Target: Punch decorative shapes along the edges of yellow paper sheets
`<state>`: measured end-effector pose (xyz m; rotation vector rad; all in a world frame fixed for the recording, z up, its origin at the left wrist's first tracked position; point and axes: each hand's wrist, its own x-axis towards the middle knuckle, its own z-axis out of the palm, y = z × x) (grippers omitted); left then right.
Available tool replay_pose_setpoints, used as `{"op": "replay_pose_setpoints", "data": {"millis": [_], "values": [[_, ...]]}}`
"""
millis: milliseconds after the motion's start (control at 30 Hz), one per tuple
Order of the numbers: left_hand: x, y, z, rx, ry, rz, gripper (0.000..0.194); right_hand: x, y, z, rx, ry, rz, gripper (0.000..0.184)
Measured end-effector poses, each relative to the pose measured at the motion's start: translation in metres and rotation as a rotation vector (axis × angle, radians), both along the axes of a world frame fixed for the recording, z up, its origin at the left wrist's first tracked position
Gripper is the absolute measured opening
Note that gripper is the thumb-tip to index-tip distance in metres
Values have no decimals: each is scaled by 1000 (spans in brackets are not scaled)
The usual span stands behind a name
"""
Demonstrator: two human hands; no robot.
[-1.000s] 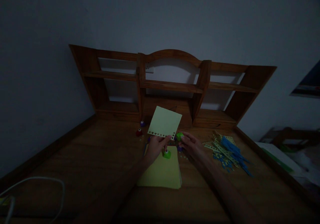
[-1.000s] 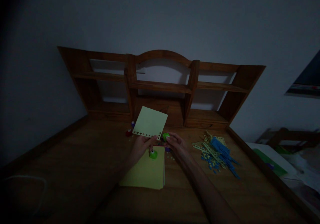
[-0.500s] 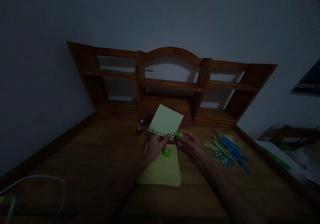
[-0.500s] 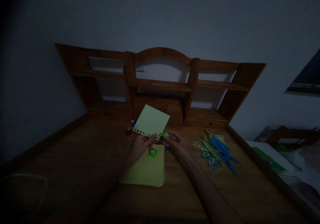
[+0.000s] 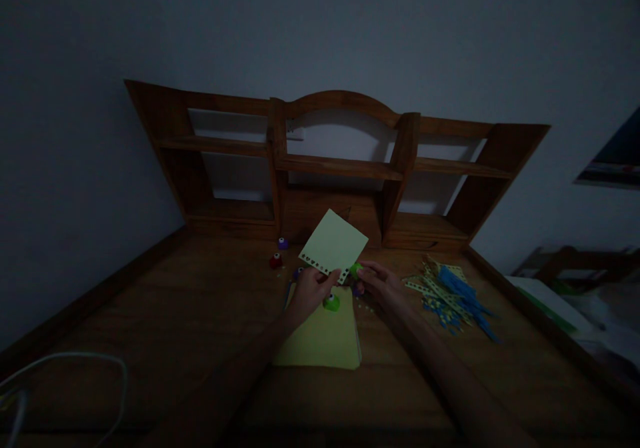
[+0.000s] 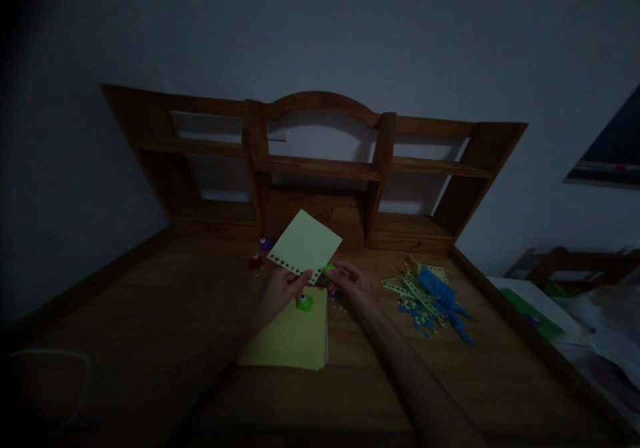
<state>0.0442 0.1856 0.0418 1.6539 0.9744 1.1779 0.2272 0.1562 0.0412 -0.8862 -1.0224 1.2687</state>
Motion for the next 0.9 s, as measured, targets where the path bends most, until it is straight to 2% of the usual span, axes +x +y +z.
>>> {"op": "replay_pose_setpoints", "data": {"millis": [300, 567, 900], "values": [[1, 6, -9, 18, 1, 8, 29, -2, -2, 3, -71, 7, 11, 35], [1, 5, -9, 7, 53, -72, 27, -4, -3, 3, -95, 1, -14, 33], [-1, -1, 1, 70, 122, -100, 25, -3, -4, 6, -83, -72, 35, 29]]}}
